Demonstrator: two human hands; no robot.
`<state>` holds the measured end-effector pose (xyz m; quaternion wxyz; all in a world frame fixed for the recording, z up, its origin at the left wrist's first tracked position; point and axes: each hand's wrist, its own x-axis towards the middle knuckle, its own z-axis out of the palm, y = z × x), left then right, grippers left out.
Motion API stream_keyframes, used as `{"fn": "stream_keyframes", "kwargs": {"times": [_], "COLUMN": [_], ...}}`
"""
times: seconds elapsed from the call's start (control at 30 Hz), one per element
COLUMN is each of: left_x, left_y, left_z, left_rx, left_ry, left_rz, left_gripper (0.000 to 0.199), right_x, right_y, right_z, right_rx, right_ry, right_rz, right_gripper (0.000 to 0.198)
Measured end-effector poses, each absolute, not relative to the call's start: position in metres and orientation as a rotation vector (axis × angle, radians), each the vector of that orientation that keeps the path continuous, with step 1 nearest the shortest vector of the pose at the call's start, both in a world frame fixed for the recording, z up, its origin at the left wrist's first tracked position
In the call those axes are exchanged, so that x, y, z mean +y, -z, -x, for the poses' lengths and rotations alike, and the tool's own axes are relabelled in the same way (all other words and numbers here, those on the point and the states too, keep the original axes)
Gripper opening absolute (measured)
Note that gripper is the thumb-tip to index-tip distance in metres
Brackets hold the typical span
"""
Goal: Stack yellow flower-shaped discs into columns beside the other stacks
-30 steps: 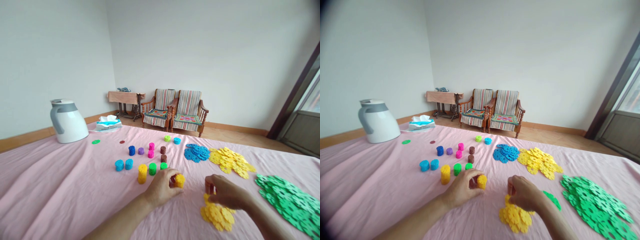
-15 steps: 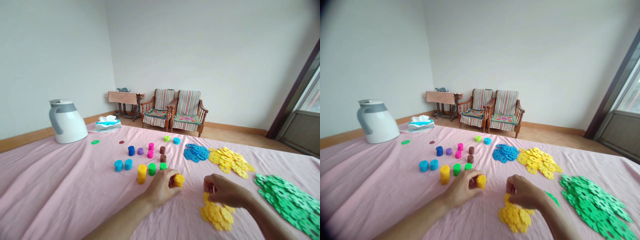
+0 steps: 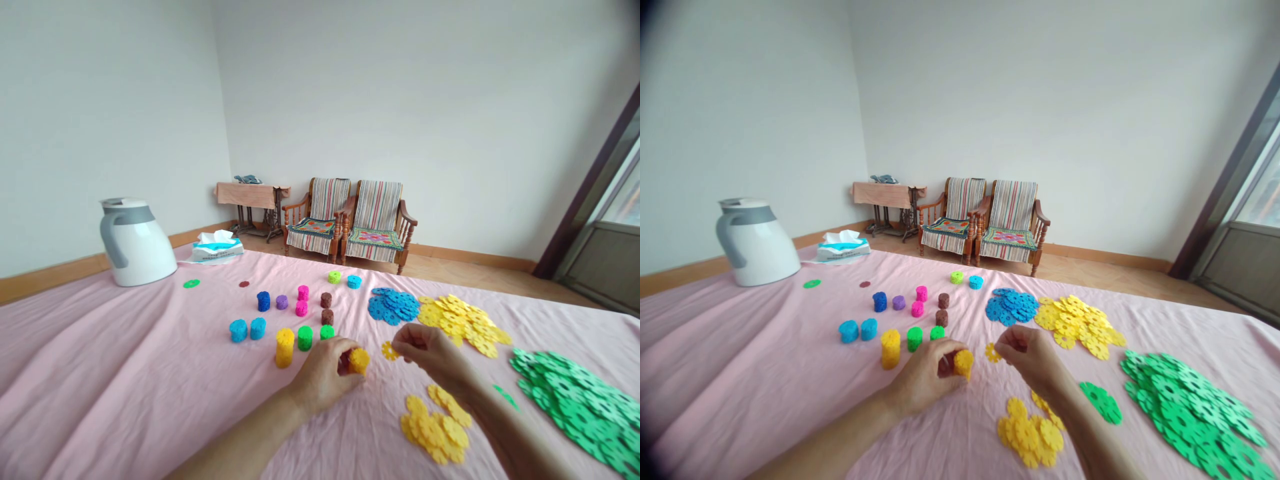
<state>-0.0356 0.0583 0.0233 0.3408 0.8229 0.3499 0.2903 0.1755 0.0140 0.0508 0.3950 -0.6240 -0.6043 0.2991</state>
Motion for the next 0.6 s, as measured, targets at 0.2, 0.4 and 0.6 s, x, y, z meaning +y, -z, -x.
{"fn": "stream_keyframes", "kwargs": {"times": [0.2,0.4,0.6], "left_x": [0.06,0.06,0.061], "left_y": [-0.022,-0.019,-0.018], "left_z": [0.037,0.037,0.036], "left_rx": [0.899,0.876,0.889], "left_ry": [-0.761,-0.773,-0.766], "left_rz": [-2.115,-2.126,-2.131], "left_gripper": [0.017,0.008,0.008], "right_x": [0.016,0.022,0.027], "right_y": [-0.044,-0.025,-0.02], "right_z": [-0.133,-0.122,-0.125], "right_rx": [-1.266,-1.243,-1.28], "right_ry": [-0.886,-0.838,-0.76], "right_rz": [1.427,1.418,1.466], "right_gripper": [0.018,0.014,0.013]}}
